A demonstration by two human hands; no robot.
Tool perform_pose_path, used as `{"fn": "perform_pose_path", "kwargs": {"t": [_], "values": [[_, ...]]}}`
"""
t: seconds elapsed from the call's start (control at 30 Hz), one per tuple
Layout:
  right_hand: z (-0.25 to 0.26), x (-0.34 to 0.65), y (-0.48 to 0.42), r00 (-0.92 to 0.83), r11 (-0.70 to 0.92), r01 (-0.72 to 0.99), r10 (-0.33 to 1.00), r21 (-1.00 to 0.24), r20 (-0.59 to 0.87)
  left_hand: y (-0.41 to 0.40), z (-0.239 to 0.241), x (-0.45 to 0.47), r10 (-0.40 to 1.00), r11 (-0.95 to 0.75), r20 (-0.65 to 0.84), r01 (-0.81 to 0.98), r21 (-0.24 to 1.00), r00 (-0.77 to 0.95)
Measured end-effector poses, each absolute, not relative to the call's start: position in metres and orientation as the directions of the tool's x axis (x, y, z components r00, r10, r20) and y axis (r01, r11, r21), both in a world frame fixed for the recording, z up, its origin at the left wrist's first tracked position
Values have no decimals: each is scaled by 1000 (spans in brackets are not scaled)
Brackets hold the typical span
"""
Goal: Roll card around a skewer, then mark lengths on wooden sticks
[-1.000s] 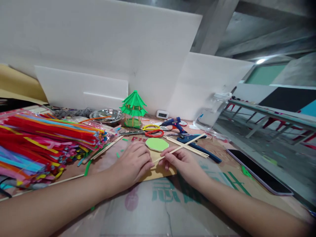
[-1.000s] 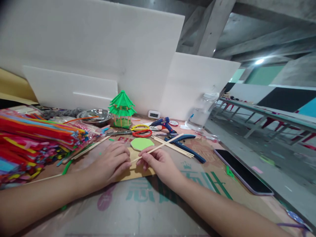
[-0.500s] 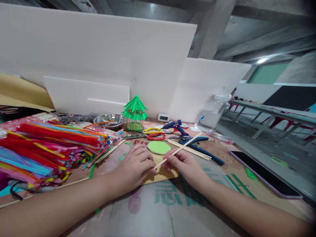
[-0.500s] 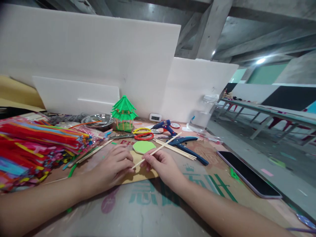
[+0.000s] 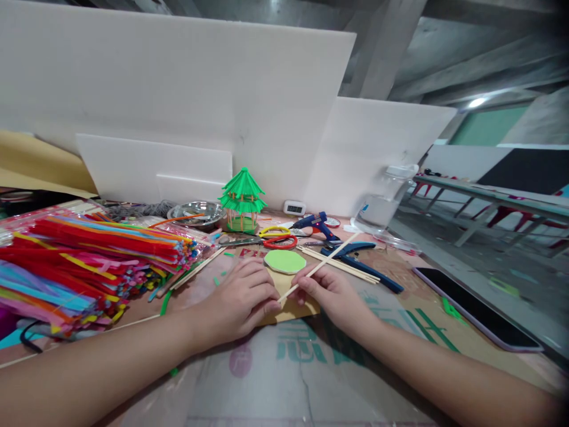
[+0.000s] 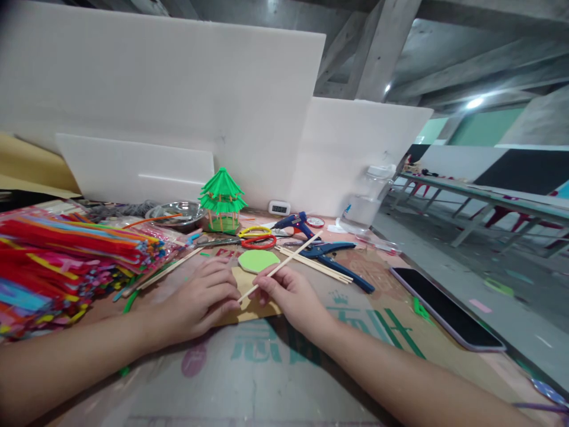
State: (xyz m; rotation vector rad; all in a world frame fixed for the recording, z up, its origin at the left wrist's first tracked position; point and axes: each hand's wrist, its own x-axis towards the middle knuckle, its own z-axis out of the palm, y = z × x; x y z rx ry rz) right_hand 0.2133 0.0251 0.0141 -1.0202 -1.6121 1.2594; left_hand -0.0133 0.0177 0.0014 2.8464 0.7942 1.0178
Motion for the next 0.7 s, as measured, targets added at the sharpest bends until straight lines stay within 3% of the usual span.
{"fn": "perform_pose_path", "kwargs": {"t": [0.4, 0.7], "values": [[13, 215, 22, -344, 259, 76, 913, -963, 218, 23, 0, -12, 552, -826, 543, 502, 255, 633], [10, 214, 19, -393, 307, 61, 882, -950, 260, 24, 1, -11, 544, -819, 541, 544, 180, 641]]}}
